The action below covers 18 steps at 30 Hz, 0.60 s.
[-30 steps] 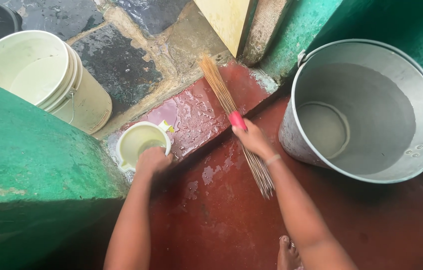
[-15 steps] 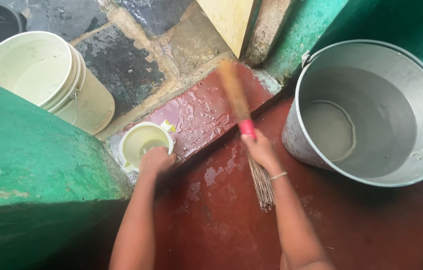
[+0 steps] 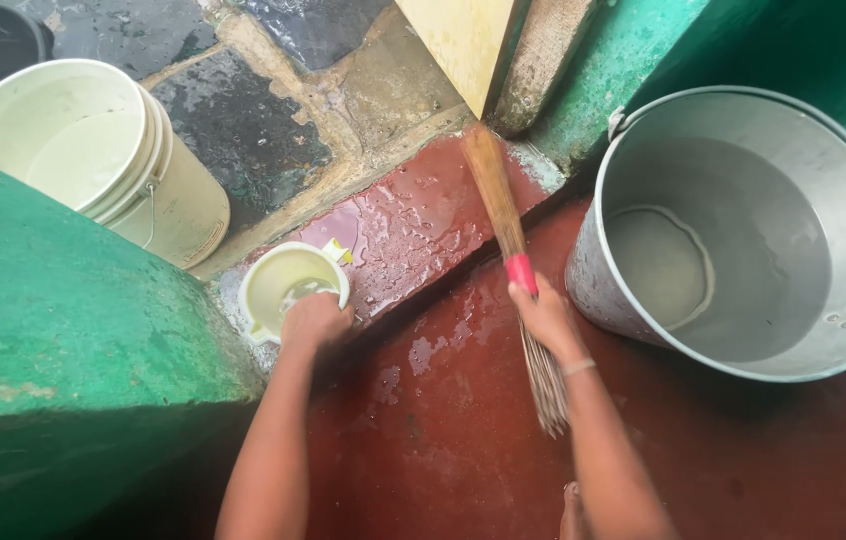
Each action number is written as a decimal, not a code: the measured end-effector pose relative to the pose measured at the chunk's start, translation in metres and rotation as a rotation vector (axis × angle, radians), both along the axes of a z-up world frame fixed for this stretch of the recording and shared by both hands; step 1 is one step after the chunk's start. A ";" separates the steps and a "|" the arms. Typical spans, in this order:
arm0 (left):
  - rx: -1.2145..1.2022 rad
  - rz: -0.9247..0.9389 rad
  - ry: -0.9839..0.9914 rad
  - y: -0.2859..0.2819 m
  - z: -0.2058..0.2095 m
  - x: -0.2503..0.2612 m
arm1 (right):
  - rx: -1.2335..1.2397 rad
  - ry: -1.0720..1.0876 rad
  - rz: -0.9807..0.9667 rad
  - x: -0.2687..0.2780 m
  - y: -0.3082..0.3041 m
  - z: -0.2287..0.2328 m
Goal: The person pours water from a small yellow plastic jug onto a red floor and scrubs it with a traditional straw broom. They repeatedly scoop water from a large metal bucket to wet the floor and continue scrubbing the area.
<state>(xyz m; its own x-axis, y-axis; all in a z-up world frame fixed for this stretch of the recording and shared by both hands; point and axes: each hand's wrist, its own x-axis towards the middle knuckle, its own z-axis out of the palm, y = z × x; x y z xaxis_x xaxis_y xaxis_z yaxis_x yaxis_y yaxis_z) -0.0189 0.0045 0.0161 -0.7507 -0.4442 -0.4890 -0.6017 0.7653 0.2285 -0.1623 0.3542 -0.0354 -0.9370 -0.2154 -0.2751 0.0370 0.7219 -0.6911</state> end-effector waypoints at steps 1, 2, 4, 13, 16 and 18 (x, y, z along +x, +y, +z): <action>0.005 0.008 0.005 0.001 0.000 0.000 | -0.077 0.057 0.001 -0.012 -0.012 -0.011; 0.006 0.010 0.008 0.000 0.001 0.000 | -0.158 0.114 -0.005 -0.029 -0.031 -0.020; 0.008 0.019 0.003 0.001 0.003 0.000 | -0.321 0.068 0.025 -0.052 -0.072 -0.028; -0.016 -0.020 0.008 -0.001 -0.003 -0.002 | -0.068 0.048 0.010 0.015 0.007 0.007; -0.006 -0.005 0.015 -0.003 -0.008 -0.002 | -0.109 -0.094 -0.042 0.003 -0.018 -0.009; -0.007 -0.010 0.011 0.000 -0.013 -0.003 | -0.197 -0.043 -0.029 0.002 -0.060 -0.021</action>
